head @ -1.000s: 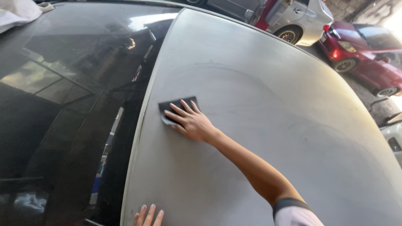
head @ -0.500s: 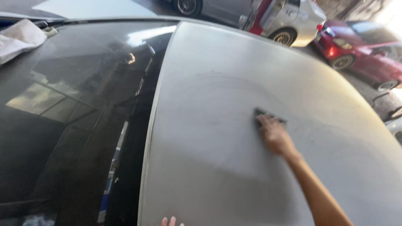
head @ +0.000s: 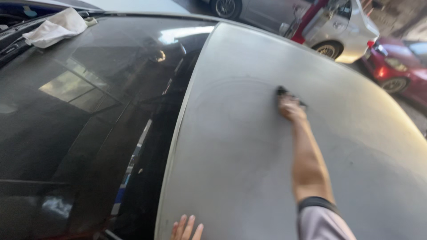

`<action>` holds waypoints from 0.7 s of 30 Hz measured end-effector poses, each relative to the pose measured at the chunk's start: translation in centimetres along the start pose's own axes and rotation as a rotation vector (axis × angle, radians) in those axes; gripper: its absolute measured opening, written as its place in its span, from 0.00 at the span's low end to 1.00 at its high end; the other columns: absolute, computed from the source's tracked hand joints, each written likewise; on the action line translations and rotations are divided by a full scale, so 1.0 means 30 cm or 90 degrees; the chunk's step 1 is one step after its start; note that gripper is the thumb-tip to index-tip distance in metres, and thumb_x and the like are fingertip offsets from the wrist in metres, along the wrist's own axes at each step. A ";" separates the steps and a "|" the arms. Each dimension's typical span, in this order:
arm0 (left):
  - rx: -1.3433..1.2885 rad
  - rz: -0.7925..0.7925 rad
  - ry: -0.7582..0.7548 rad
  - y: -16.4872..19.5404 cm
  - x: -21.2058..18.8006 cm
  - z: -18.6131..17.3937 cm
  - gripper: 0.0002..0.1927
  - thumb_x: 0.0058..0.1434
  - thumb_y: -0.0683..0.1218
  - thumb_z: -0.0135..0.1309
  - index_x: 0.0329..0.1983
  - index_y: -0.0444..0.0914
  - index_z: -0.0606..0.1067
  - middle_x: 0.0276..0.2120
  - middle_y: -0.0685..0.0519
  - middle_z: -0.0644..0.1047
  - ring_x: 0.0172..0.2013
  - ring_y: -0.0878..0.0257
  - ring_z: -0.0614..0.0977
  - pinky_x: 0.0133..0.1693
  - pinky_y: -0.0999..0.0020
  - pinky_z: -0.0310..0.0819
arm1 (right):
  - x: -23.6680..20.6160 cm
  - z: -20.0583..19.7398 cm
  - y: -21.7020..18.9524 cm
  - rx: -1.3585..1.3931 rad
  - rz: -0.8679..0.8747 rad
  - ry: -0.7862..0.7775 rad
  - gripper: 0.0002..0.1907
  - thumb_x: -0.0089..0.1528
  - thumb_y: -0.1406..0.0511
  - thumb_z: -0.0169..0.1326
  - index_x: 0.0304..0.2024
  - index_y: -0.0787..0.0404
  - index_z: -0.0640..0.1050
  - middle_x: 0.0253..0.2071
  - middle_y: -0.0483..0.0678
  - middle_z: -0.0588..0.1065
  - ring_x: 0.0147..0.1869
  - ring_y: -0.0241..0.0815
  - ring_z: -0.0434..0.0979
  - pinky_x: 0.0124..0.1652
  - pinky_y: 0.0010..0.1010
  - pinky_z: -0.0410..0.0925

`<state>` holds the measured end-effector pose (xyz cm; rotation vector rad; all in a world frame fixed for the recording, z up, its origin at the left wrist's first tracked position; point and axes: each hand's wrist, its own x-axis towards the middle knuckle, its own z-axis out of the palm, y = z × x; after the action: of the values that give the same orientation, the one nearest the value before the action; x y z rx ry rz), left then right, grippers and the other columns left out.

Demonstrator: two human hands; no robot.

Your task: The person sands the roof of a car by hand using a black sanding block, moving it in overlapping circular and linear strokes across the primed panel. They steady themselves with their other hand on the roof and work around the windshield area, covering different sections of the panel.

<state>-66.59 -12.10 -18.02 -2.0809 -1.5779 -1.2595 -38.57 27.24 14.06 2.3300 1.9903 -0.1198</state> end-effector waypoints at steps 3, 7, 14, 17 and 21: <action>0.078 0.100 0.203 0.000 0.032 -0.006 0.19 0.75 0.62 0.37 0.57 0.51 0.72 0.58 0.45 0.75 0.60 0.44 0.76 0.64 0.42 0.56 | -0.169 0.022 0.281 -0.077 -0.058 0.100 0.28 0.72 0.54 0.27 0.74 0.46 0.57 0.81 0.45 0.46 0.81 0.61 0.48 0.70 0.65 0.51; 0.081 0.075 0.159 0.036 0.059 -0.007 0.21 0.74 0.64 0.37 0.57 0.52 0.73 0.56 0.46 0.77 0.58 0.46 0.77 0.64 0.41 0.59 | -0.582 0.090 0.161 -0.125 -0.307 0.180 0.31 0.69 0.60 0.34 0.75 0.58 0.55 0.79 0.53 0.50 0.80 0.63 0.47 0.71 0.56 0.49; 0.030 -0.099 0.178 0.112 0.094 0.005 0.23 0.69 0.69 0.37 0.54 0.54 0.72 0.54 0.50 0.77 0.57 0.49 0.77 0.60 0.38 0.65 | -0.607 0.184 -0.574 -0.035 -0.623 0.144 0.30 0.70 0.55 0.42 0.72 0.58 0.62 0.76 0.52 0.56 0.78 0.68 0.48 0.71 0.55 0.47; 0.052 -0.085 0.197 0.104 0.084 -0.002 0.22 0.70 0.68 0.37 0.54 0.53 0.72 0.55 0.51 0.76 0.58 0.50 0.77 0.58 0.39 0.66 | -0.271 0.122 -0.720 -0.295 -0.615 0.120 0.23 0.68 0.63 0.41 0.66 0.55 0.68 0.78 0.49 0.53 0.77 0.68 0.53 0.68 0.61 0.54; 0.021 -0.065 0.066 0.119 0.015 -0.041 0.21 0.71 0.64 0.39 0.55 0.51 0.73 0.56 0.49 0.78 0.59 0.49 0.78 0.58 0.40 0.69 | 0.017 0.014 -0.618 -0.188 -0.374 0.185 0.25 0.72 0.57 0.33 0.65 0.61 0.69 0.65 0.57 0.72 0.61 0.64 0.74 0.58 0.55 0.68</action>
<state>-64.05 -13.96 -15.89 -1.9048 -1.6654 -1.3415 -56.82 30.59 13.48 1.6067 2.5600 0.4710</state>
